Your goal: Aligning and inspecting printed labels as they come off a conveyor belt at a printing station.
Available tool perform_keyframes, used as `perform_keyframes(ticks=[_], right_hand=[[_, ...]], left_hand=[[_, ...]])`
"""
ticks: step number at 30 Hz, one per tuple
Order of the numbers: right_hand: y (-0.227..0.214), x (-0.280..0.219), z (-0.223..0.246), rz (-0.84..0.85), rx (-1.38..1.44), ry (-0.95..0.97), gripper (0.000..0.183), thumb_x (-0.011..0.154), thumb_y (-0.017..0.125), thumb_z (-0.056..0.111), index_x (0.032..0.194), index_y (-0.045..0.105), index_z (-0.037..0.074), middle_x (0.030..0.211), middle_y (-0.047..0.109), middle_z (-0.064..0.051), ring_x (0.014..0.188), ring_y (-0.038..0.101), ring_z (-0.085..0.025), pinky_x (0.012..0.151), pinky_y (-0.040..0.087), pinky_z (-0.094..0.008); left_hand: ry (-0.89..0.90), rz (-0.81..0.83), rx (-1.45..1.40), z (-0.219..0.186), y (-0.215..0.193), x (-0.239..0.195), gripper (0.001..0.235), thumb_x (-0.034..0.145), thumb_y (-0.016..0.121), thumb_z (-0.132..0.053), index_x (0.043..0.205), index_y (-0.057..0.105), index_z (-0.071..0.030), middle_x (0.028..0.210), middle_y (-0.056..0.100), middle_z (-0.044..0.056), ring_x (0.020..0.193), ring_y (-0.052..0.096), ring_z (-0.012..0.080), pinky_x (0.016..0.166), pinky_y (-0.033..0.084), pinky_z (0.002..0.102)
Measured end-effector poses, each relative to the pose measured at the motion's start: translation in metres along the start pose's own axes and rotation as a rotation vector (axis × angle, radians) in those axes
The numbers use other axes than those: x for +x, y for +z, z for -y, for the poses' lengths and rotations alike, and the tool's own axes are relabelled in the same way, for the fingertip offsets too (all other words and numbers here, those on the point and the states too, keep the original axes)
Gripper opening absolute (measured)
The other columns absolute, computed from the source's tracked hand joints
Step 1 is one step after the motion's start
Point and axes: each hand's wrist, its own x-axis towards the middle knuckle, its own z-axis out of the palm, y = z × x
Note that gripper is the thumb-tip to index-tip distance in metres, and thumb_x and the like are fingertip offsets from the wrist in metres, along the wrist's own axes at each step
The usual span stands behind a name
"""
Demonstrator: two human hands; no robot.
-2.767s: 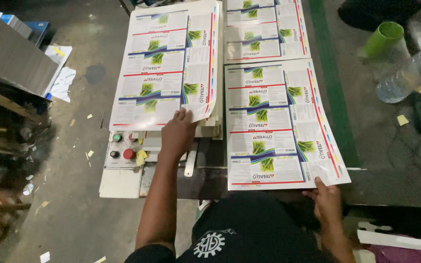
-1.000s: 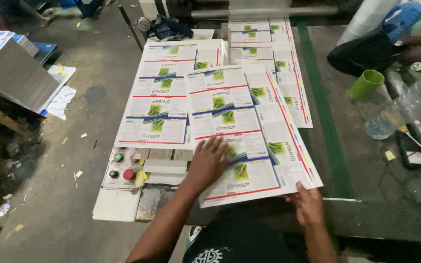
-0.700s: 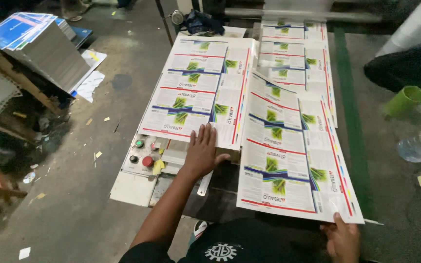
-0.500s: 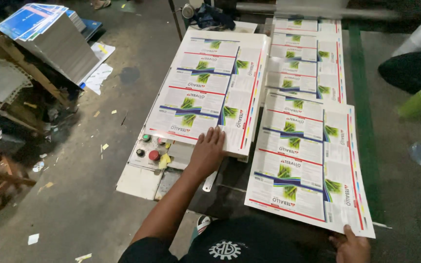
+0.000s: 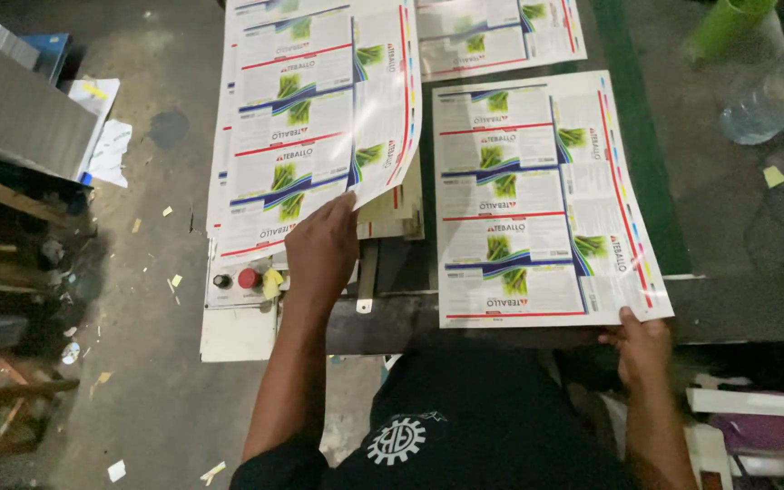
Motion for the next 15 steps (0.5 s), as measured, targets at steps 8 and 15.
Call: perform_keyframes(ticks=[8, 15], right_hand=[[0.038, 0.045, 0.005, 0.147, -0.009, 0.030, 0.033, 0.105, 0.056, 0.014, 0.137, 0.057, 0.006, 0.110, 0.071, -0.009, 0.081, 0.069, -0.020, 0.059, 0.055, -0.035], [0.090, 0.105, 0.029, 0.210, 0.009, 0.021, 0.031, 0.105, 0.057, 0.019, 0.134, 0.055, 0.008, 0.107, 0.072, -0.012, 0.082, 0.071, -0.024, 0.059, 0.054, -0.035]], left_hand=[[-0.099, 0.056, -0.047, 0.002, 0.011, -0.023, 0.022, 0.095, 0.067, -0.009, 0.116, 0.074, -0.005, 0.106, 0.076, 0.016, 0.089, 0.074, 0.0357, 0.076, 0.058, 0.044], [-0.157, 0.080, -0.064, 0.002, 0.013, -0.029, 0.025, 0.096, 0.068, -0.012, 0.120, 0.075, -0.009, 0.104, 0.076, 0.016, 0.087, 0.073, 0.0363, 0.075, 0.057, 0.044]])
